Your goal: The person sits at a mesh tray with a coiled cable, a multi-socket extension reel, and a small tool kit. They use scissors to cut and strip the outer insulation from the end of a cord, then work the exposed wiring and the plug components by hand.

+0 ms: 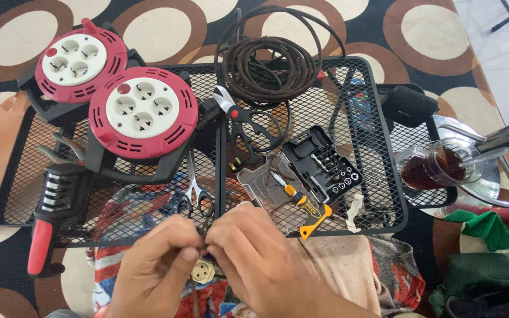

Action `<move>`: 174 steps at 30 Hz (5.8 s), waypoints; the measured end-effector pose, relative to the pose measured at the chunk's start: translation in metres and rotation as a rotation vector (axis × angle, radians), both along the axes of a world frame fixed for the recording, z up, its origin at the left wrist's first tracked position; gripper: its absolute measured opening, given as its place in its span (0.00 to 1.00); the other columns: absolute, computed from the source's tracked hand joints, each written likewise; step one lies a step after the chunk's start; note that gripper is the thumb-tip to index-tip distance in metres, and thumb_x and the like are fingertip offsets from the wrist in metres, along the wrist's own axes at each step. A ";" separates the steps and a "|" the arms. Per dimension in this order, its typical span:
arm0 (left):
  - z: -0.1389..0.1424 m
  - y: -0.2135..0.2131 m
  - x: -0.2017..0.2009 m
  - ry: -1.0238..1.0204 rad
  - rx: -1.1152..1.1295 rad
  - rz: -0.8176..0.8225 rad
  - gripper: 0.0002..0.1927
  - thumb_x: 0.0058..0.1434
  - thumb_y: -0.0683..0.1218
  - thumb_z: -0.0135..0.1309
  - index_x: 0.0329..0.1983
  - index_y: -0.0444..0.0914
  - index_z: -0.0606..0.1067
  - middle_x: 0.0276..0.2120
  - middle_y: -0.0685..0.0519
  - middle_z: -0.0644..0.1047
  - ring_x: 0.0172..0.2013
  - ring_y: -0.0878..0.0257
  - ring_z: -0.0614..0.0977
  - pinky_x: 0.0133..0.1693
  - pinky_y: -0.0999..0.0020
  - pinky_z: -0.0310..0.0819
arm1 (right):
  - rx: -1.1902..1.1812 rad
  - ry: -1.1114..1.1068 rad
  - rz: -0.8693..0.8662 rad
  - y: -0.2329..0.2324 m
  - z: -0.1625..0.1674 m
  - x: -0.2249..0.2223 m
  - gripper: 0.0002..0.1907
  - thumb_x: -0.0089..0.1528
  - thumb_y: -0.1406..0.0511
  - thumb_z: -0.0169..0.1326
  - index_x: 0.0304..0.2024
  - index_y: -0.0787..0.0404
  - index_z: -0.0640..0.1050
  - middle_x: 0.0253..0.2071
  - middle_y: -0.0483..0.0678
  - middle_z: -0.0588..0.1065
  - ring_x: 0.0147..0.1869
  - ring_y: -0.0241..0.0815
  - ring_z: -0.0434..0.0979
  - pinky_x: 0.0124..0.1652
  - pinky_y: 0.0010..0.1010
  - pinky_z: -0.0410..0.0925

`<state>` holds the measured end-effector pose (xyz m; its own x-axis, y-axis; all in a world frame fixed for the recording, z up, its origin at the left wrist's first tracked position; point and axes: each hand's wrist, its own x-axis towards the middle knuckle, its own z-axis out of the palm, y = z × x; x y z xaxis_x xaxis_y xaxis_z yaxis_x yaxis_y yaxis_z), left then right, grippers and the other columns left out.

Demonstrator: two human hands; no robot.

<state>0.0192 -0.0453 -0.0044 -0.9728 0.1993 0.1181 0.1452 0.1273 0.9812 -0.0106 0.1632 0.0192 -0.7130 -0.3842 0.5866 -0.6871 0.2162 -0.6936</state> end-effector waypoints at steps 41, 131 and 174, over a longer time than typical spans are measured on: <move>0.008 -0.021 0.003 0.069 -0.334 -0.200 0.11 0.68 0.47 0.48 0.34 0.36 0.74 0.22 0.54 0.75 0.23 0.66 0.78 0.27 0.69 0.72 | -0.035 -0.470 0.396 0.016 0.022 -0.011 0.08 0.67 0.66 0.47 0.34 0.64 0.68 0.31 0.47 0.66 0.37 0.43 0.69 0.40 0.35 0.62; -0.004 -0.055 0.016 -0.278 -0.392 -0.358 0.08 0.64 0.49 0.61 0.37 0.39 0.82 0.24 0.59 0.78 0.25 0.75 0.74 0.25 0.76 0.68 | 0.457 0.633 0.249 0.039 0.017 -0.007 0.09 0.62 0.68 0.57 0.45 0.62 0.74 0.35 0.42 0.67 0.44 0.39 0.74 0.45 0.31 0.67; 0.033 -0.033 -0.016 -0.289 -0.406 -0.100 0.04 0.66 0.41 0.56 0.40 0.36 0.79 0.28 0.56 0.74 0.24 0.70 0.80 0.24 0.72 0.75 | 0.331 0.247 0.138 0.010 0.011 -0.025 0.08 0.63 0.65 0.54 0.43 0.60 0.74 0.33 0.44 0.67 0.41 0.43 0.71 0.43 0.35 0.63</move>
